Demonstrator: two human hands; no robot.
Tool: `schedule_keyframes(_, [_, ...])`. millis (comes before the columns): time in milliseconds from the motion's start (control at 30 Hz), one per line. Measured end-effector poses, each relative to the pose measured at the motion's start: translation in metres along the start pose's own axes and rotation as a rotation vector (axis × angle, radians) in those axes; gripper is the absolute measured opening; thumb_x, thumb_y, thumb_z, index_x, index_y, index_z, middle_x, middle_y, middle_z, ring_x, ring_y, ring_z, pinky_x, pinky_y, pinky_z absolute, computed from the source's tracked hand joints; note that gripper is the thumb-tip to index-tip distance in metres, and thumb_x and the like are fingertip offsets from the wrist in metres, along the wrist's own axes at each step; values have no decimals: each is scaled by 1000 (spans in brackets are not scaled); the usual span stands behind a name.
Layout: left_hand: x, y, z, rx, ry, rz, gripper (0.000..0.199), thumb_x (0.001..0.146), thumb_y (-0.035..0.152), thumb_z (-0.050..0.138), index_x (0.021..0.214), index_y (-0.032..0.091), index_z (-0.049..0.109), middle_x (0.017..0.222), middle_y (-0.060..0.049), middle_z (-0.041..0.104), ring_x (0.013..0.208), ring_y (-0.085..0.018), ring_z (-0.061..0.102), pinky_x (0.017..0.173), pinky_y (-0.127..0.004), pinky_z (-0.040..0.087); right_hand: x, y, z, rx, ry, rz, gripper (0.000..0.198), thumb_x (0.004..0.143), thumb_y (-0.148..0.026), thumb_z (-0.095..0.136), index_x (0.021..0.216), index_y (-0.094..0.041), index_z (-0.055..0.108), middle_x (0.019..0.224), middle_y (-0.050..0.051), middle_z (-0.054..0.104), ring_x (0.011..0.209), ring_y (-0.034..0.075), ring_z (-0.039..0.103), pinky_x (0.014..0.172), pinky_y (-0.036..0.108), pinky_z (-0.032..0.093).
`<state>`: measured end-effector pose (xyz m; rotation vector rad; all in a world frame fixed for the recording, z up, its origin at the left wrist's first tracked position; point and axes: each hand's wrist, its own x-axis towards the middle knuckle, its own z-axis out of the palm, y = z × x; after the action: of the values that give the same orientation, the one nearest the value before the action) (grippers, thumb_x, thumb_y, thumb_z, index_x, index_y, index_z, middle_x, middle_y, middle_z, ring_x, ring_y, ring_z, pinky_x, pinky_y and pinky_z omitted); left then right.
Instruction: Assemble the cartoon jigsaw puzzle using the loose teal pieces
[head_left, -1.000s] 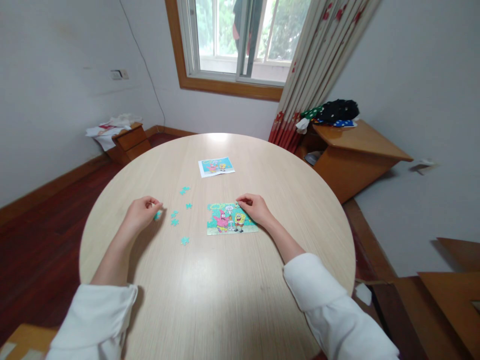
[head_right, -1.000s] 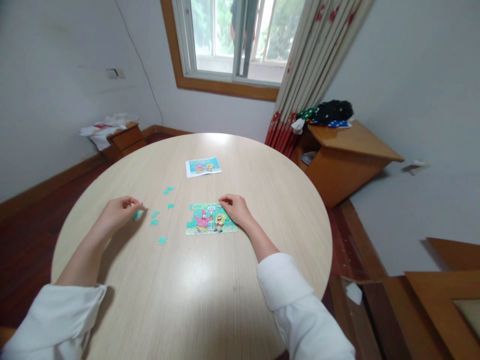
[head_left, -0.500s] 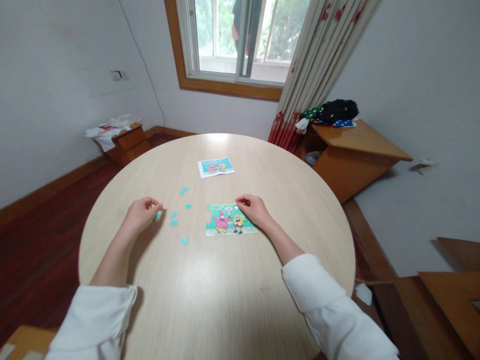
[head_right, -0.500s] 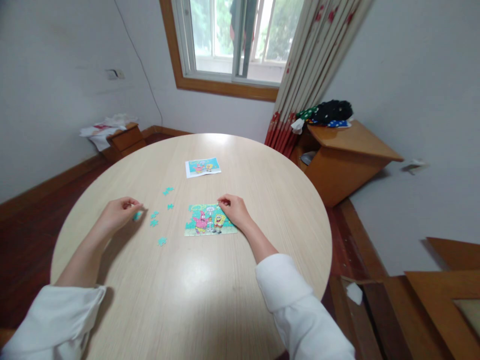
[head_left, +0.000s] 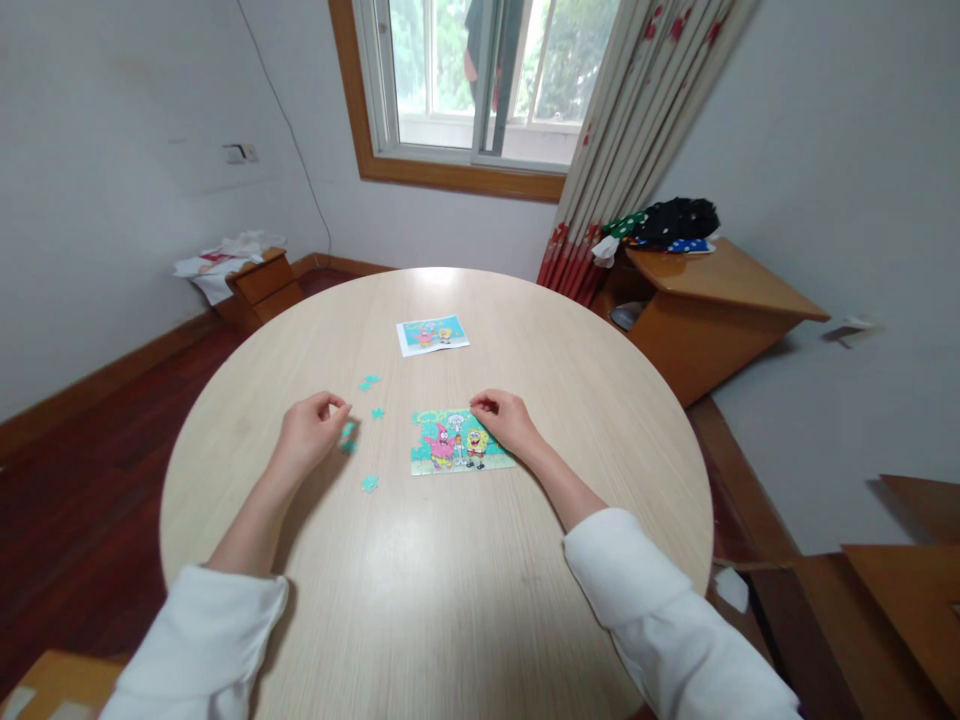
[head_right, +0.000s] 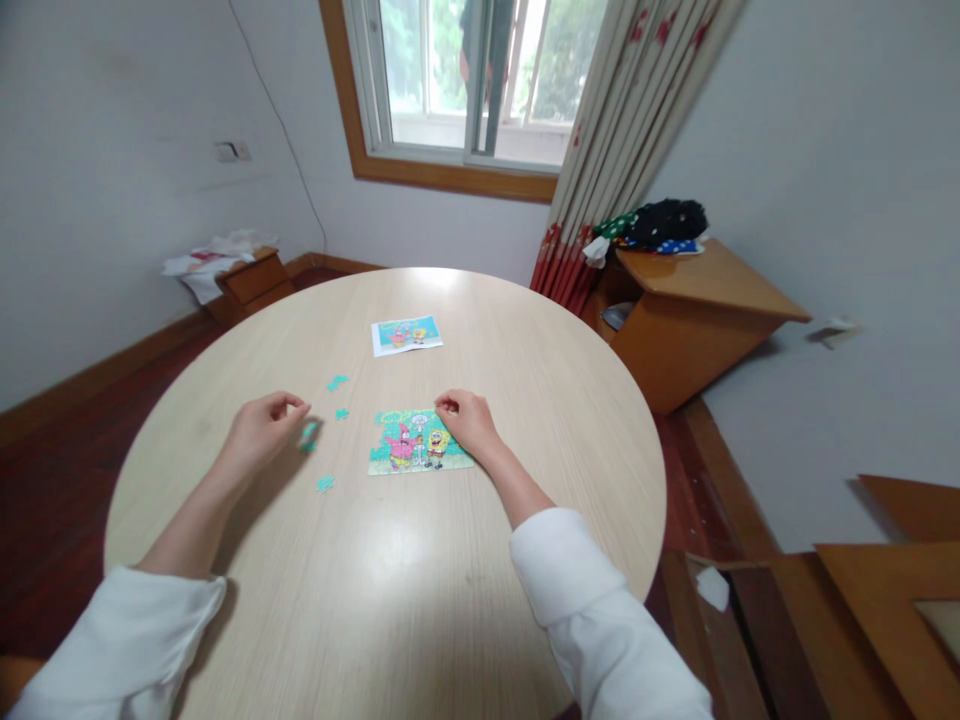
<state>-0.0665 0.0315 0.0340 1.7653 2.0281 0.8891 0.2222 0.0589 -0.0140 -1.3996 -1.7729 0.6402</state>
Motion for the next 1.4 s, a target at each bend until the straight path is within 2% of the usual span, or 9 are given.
schedule_keyframes(67, [-8,12,13,19,-69,72,26,74,39,49,72,17,64,48,3,44,51,-15,45,52,-25,32,1,-1,0,5,4,15,14,73,-16,57,77,-19,70,73,2,69,69,15,62,69,28,49])
schedule_keyframes(133, [-17,23,26,42,-146,146,30,78,38,46,80,16,67,54,0,54,54,-16,51,56,-27,36,1,-2,-1,16,-7,27,13,74,-17,57,78,-18,70,74,3,69,69,14,62,69,27,49])
schedule_keyframes(233, [-29,37,42,67,-265,280,36,84,36,41,92,16,69,80,-9,70,72,-21,61,67,-30,42,1,-4,-3,28,-47,28,12,71,-18,62,80,-17,70,79,4,70,73,15,63,71,28,50])
schedule_keyframes(300, [-35,44,48,119,-292,340,37,87,34,40,101,16,68,99,-13,70,89,-24,62,77,-32,43,0,-5,-5,10,-65,16,12,70,-18,66,81,-17,70,82,5,70,76,16,64,73,28,50])
schedule_keyframes(367, [-40,50,51,184,-324,370,37,88,32,40,108,16,66,106,-14,68,96,-25,61,80,-33,43,0,-5,-5,-16,-72,11,12,70,-18,67,81,-17,71,83,5,70,77,16,64,74,29,50])
schedule_keyframes(500, [-49,60,55,248,-375,408,39,90,34,40,117,18,62,101,-13,67,93,-24,62,77,-32,44,0,-4,-5,-53,-87,2,11,72,-19,66,82,-18,71,83,4,69,77,16,63,74,29,49])
schedule_keyframes(767, [-59,66,63,302,-435,477,41,92,39,35,117,19,61,94,-13,65,87,-24,62,72,-32,44,0,-3,-4,-100,-85,-27,8,73,-17,67,80,-19,71,82,4,68,77,16,62,74,30,48])
schedule_keyframes(1100, [-59,65,63,340,-434,475,41,93,38,34,119,20,59,92,-12,65,85,-22,62,68,-30,44,-1,-3,-5,-90,-102,-43,11,77,-18,63,84,-18,71,85,6,69,82,17,63,78,30,48])
schedule_keyframes(1400, [-63,71,62,369,-422,482,34,94,31,35,114,18,58,98,-10,67,89,-23,63,72,-31,45,0,-5,-8,-108,-137,-30,13,73,-16,66,86,-15,69,86,5,67,82,15,61,77,29,47])
